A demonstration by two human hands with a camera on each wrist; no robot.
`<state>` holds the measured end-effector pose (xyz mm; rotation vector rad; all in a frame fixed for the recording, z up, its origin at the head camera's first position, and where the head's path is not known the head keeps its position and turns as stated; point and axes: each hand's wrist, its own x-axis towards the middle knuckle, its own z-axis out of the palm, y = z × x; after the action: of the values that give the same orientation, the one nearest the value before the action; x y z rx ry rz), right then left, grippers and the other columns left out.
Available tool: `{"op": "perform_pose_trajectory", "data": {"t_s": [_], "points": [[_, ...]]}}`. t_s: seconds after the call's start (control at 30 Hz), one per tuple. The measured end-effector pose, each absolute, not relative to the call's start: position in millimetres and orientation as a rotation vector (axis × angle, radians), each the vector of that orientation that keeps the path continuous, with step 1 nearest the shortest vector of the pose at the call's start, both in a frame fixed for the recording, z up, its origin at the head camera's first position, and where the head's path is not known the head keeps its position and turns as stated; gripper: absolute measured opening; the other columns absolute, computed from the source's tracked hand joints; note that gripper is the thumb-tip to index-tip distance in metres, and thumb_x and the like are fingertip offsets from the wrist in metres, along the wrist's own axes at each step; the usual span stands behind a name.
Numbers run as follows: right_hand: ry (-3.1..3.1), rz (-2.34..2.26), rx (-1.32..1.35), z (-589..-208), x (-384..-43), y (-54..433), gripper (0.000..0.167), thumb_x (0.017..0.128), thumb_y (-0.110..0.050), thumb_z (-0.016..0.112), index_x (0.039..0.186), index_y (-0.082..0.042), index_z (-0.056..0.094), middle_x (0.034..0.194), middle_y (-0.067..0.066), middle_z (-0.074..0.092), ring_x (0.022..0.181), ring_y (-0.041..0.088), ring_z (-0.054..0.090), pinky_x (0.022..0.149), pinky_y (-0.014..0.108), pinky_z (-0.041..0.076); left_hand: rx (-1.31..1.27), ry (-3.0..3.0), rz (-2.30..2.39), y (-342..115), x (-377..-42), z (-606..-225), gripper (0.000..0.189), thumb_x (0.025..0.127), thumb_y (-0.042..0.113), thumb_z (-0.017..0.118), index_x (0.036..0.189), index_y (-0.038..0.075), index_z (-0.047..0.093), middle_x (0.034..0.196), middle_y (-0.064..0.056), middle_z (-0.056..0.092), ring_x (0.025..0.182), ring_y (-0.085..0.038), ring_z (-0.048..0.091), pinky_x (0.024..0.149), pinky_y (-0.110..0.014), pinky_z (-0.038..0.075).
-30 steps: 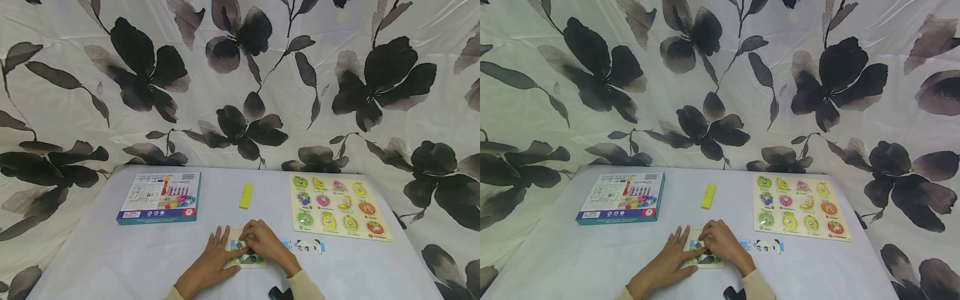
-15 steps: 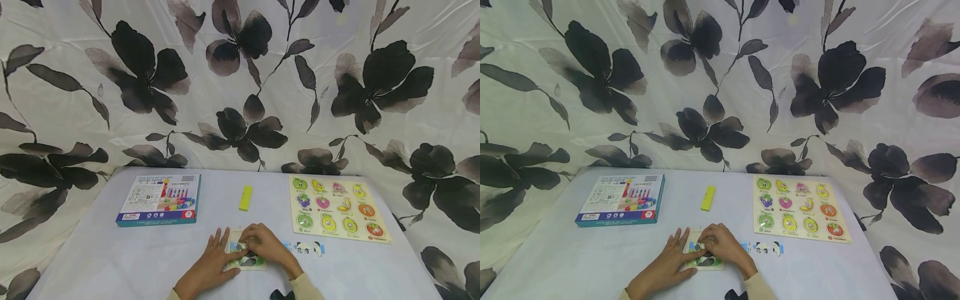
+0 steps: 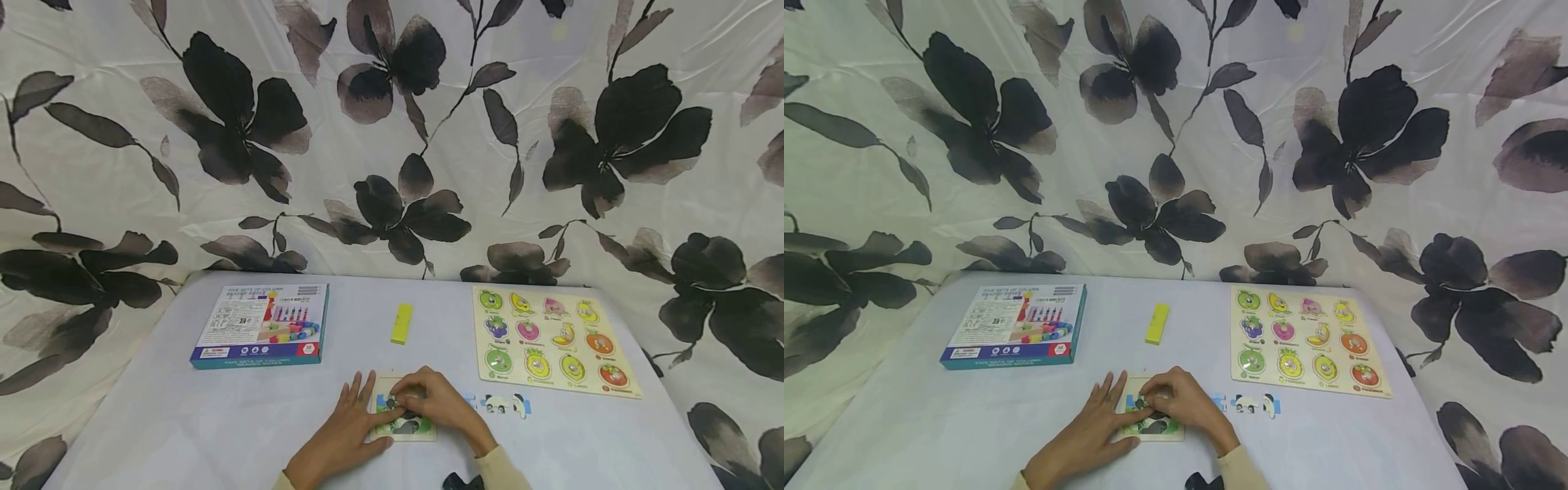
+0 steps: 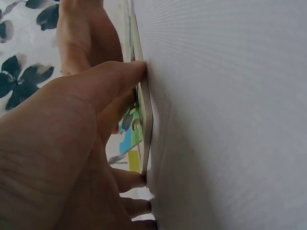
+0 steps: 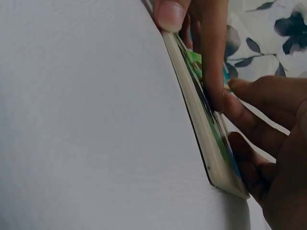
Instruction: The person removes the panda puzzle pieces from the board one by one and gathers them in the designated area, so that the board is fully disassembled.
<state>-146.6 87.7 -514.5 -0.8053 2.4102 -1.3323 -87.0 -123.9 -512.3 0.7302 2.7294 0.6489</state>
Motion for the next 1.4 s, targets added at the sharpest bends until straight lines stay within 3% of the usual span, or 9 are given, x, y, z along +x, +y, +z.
{"op": "perform_pose_trajectory", "data": {"t_s": [0.3, 0.57, 1.13, 1.4], "points": [[2.497, -1.335, -0.77, -516, -144, 81, 0.01, 0.087, -0.014, 0.069, 0.094, -0.017, 0.076, 0.083, -0.012, 0.068, 0.08, 0.007, 0.051, 0.077, 0.026, 0.041, 0.743, 2.74, 0.657, -124, -87, -512, 0.046, 0.091, 0.047, 0.058, 0.136, 0.038, 0.053, 0.154, -0.03, 0.016, 0.141, -0.052, 0.004, 0.108, -0.069, 0.013], [2.522, -1.349, -0.755, -517, -143, 77, 0.009, 0.086, -0.013, 0.069, 0.091, -0.015, 0.076, 0.084, -0.01, 0.069, 0.08, 0.008, 0.051, 0.076, 0.026, 0.042, 0.753, 2.731, 0.654, -125, -87, -511, 0.046, 0.092, 0.048, 0.056, 0.136, 0.036, 0.054, 0.155, -0.029, 0.013, 0.141, -0.052, 0.003, 0.108, -0.069, 0.012], [2.531, -1.363, -0.686, -518, -142, 77, 0.006, 0.086, -0.018, 0.07, 0.089, -0.018, 0.076, 0.087, -0.01, 0.066, 0.083, 0.008, 0.053, 0.08, 0.028, 0.044, 0.762, 2.737, 0.678, -125, -85, -514, 0.046, 0.093, 0.048, 0.055, 0.137, 0.035, 0.053, 0.155, -0.029, 0.012, 0.141, -0.053, 0.002, 0.108, -0.07, 0.011], [2.532, -1.367, -0.635, -514, -142, 76, 0.008, 0.086, -0.018, 0.069, 0.088, -0.021, 0.075, 0.087, -0.013, 0.068, 0.088, 0.009, 0.056, 0.087, 0.036, 0.044, 0.768, 2.725, 0.689, -127, -85, -513, 0.047, 0.093, 0.05, 0.053, 0.139, 0.038, 0.049, 0.155, -0.029, 0.009, 0.141, -0.052, 0.0, 0.109, -0.069, 0.01]]}}
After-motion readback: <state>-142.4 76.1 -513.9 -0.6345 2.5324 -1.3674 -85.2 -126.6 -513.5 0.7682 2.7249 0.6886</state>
